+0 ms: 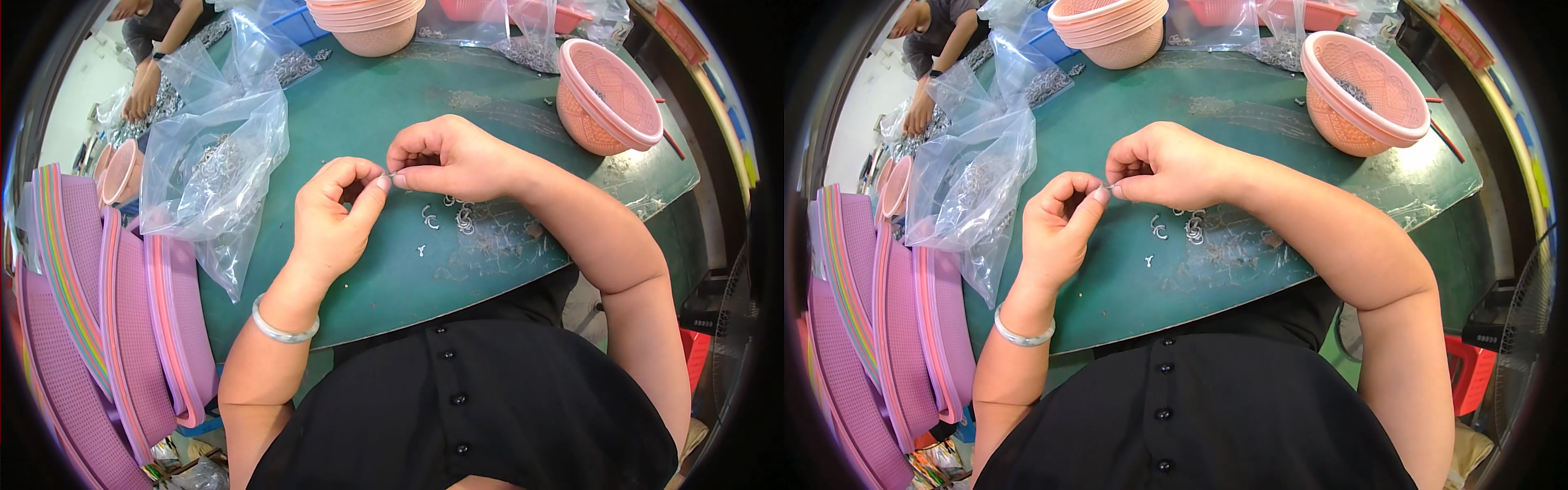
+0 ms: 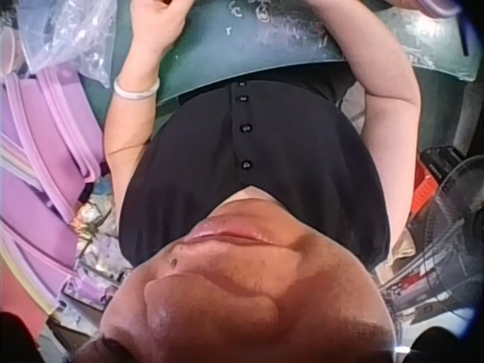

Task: The person picks up and joins together small metal hardware components by hand on a work surface, placing the assembled pieces into a pile.

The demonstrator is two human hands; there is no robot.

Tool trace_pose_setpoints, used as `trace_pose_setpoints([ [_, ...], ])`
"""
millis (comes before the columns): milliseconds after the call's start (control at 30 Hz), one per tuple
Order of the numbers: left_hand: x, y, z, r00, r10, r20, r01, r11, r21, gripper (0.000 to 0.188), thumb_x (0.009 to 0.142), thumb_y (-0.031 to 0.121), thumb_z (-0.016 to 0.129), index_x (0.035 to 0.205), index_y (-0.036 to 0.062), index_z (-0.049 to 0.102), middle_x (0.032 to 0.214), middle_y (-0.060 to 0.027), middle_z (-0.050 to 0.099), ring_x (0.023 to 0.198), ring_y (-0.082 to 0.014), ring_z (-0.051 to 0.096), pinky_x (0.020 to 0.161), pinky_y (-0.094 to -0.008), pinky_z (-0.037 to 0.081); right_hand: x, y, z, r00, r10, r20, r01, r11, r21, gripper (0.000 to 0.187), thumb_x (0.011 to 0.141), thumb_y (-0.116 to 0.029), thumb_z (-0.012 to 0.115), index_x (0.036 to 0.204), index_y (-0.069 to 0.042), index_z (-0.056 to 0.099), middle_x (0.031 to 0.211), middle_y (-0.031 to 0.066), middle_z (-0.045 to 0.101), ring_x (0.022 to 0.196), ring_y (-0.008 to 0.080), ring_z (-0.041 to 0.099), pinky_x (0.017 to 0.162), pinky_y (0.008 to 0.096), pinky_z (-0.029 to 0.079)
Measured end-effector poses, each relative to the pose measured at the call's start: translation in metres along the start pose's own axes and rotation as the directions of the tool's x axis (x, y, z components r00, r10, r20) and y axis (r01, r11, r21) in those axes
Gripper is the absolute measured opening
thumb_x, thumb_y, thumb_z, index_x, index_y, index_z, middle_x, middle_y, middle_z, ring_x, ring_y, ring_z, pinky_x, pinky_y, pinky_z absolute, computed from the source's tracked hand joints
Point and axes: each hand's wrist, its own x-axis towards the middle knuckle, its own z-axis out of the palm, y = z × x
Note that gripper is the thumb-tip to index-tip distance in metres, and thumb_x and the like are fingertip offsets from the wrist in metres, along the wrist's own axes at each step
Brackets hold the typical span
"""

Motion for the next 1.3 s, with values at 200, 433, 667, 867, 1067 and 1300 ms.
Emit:
trace_pose_setpoints([
  [200,-0.002,0.006,0.003,0.996,0.083,-0.017,-0.082,0.996,0.038,0.007,0.072,0.001,0.064,0.076,0.001,0.058,0.07,-0.0025,0.054,0.059,-0.0085,0.049,0.054,-0.0209,0.041,0.001,0.001,0.002,0.999,-0.017,-0.036,0.019,0.998,0.061,0.01,0.074,-0.008,0.059,0.078,0.001,0.057,0.065,0.0019,0.054,0.061,0.008,0.047,0.058,0.0233,0.041],
  [433,-0.002,0.01,0.003,0.987,0.161,-0.019,-0.158,0.981,0.111,0.01,0.071,0.002,0.066,0.073,0.0008,0.057,0.069,-0.0026,0.053,0.058,-0.009,0.049,0.053,-0.0212,0.041,0.001,0.004,0.002,0.993,-0.111,-0.043,0.112,0.993,0.024,0.01,0.073,-0.007,0.06,0.079,0.001,0.057,0.066,0.0024,0.055,0.061,0.0082,0.048,0.057,0.0239,0.042],
  [667,-0.003,0.006,0.004,0.984,0.159,-0.079,-0.159,0.987,0.009,0.008,0.074,0.001,0.062,0.076,0.0012,0.055,0.068,-0.0008,0.053,0.059,-0.0085,0.049,0.053,-0.0208,0.041,-0.001,0.0,0.005,0.981,-0.187,-0.059,0.178,0.974,-0.142,0.008,0.074,-0.005,0.058,0.08,0.0,0.057,0.068,0.0045,0.056,0.061,0.01,0.049,0.056,0.0246,0.042],
  [867,0.002,0.006,-0.011,0.95,-0.302,0.081,0.289,0.747,-0.599,0.006,0.078,0.001,0.054,0.077,0.0053,0.051,0.081,-0.0075,0.057,0.07,-0.0167,0.059,0.062,-0.026,0.048,-0.001,-0.002,0.003,0.978,-0.163,-0.129,0.152,0.984,-0.093,0.01,0.074,-0.002,0.055,0.085,0.0,0.055,0.07,0.0044,0.056,0.062,0.0095,0.049,0.057,0.0243,0.042],
  [1067,0.004,0.007,-0.012,0.906,-0.365,0.217,0.418,0.684,-0.598,0.007,0.078,0.003,0.054,0.084,0.003,0.05,0.079,-0.0088,0.058,0.071,-0.0168,0.06,0.062,-0.0275,0.05,0.0,-0.001,0.008,0.941,-0.271,-0.2,0.267,0.962,-0.051,0.012,0.074,0.001,0.054,0.086,-0.001,0.052,0.07,0.0041,0.055,0.063,0.0097,0.049,0.058,0.0248,0.043],
  [1300,0.004,0.008,-0.009,0.814,-0.404,0.418,0.581,0.553,-0.597,0.013,0.085,0.014,0.052,0.091,0.0021,0.052,0.078,-0.0057,0.057,0.067,-0.0128,0.057,0.059,-0.0235,0.047,-0.002,-0.006,0.01,0.892,-0.416,-0.176,0.352,0.884,-0.307,0.027,0.071,0.003,0.055,0.097,-0.004,0.049,0.071,0.0089,0.056,0.064,0.0217,0.056,0.058,0.03,0.045],
])
